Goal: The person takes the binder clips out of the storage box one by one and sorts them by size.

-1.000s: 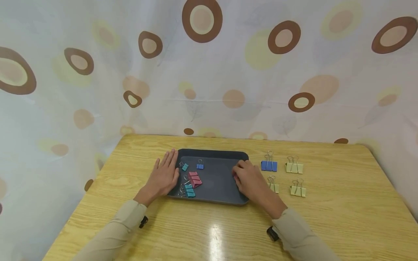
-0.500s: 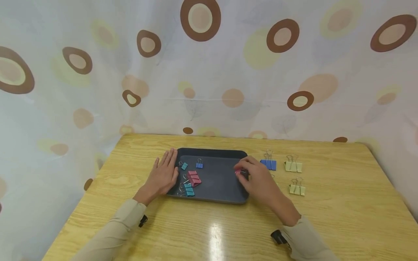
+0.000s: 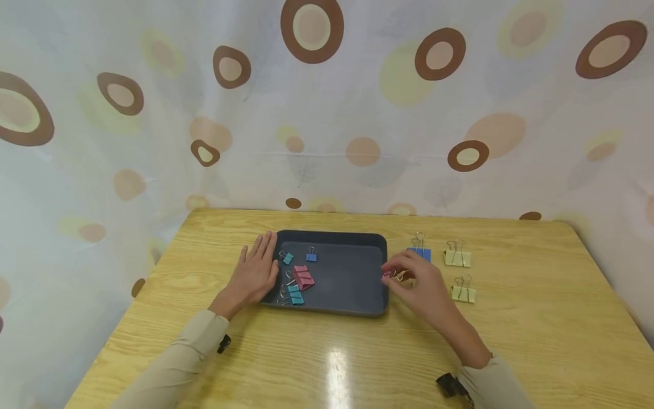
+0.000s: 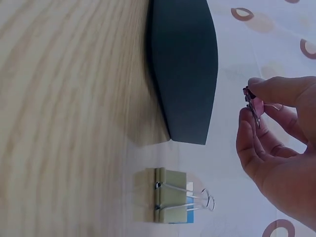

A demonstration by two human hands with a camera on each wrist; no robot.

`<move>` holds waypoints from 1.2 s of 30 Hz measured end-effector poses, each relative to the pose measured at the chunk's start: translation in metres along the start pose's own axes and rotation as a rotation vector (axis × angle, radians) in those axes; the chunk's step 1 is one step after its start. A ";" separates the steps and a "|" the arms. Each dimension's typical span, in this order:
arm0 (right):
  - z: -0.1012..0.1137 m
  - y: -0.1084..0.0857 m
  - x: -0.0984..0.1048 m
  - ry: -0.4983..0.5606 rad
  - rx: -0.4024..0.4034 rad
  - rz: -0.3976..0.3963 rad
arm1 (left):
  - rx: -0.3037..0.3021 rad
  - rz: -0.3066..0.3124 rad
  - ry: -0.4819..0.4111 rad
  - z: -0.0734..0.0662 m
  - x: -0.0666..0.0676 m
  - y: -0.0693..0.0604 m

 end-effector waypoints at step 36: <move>-0.034 -0.043 0.020 0.288 -0.280 0.036 | 0.006 0.029 -0.005 0.001 0.000 0.000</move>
Point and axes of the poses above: each hand's wrist, its own y-axis towards the middle knuckle, its own x-axis out of the back of the hand, z = x × y, the point moved 10 cm from there along y, towards the middle knuckle, and after that the axes turned 6 degrees about z, right-handed, at the moved point
